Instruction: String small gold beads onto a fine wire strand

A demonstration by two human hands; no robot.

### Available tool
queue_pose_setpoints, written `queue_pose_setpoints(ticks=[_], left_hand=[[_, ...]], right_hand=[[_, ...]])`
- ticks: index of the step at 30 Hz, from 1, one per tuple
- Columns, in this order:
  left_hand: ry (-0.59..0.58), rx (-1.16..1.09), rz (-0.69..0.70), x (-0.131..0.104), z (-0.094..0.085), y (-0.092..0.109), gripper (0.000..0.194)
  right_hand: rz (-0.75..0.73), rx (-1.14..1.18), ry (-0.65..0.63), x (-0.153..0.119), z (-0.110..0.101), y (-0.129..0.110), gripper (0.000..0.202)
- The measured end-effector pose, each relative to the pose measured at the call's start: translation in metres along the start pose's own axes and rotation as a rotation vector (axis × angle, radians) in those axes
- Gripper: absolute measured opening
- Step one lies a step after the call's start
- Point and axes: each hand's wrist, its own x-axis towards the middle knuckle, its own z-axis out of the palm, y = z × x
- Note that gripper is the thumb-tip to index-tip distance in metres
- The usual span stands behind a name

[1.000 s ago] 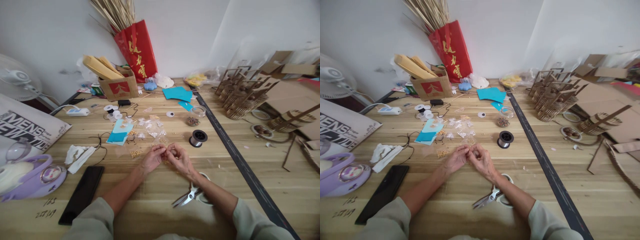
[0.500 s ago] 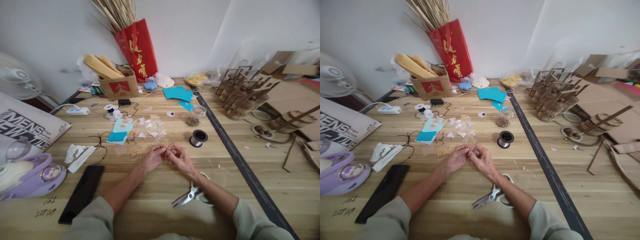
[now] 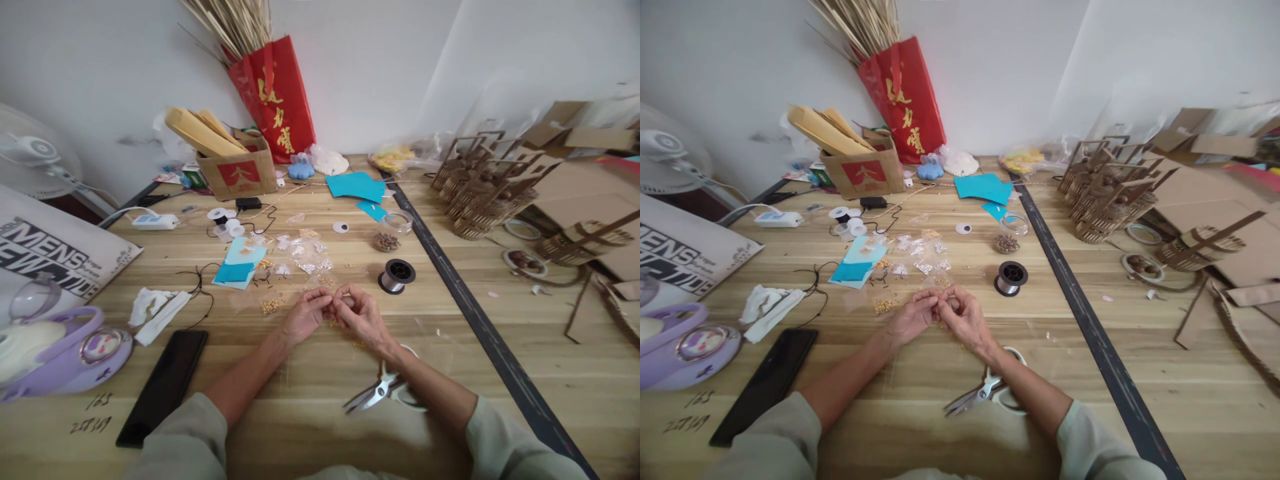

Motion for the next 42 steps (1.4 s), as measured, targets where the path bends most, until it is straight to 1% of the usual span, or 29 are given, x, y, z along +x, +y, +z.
queue_pose_setpoints(ticks=[8,16,20,24,33,38,42], left_hand=[[0.038,0.041,0.0,-0.0011,0.0022,0.0036,0.02],[0.028,0.062,0.005,-0.0008,0.0015,0.0044,0.02],[0.04,0.04,-0.004,-0.0008,0.0014,0.005,0.021],[0.061,0.022,-0.01,-0.0012,0.0015,0.0055,0.019],[0.064,0.018,-0.006,-0.0014,0.0017,0.0052,0.021],[0.056,0.024,-0.007,-0.0014,0.0022,0.0054,0.021],[0.055,0.031,-0.008,-0.0011,0.0023,0.0058,0.02]], right_hand=[[0.0,-0.008,-0.016,0.0022,-0.0031,0.0002,0.026],[-0.038,-0.056,-0.01,0.0032,-0.0053,0.0001,0.023],[-0.05,-0.038,-0.029,0.0023,-0.005,-0.001,0.022],[-0.035,-0.015,-0.045,0.0015,-0.0045,-0.0018,0.023],[-0.024,-0.012,-0.049,0.0015,-0.0043,-0.0038,0.024],[-0.022,0.008,-0.079,0.0017,-0.0054,-0.0013,0.022],[-0.011,0.024,-0.079,0.0018,-0.006,0.0,0.022]])
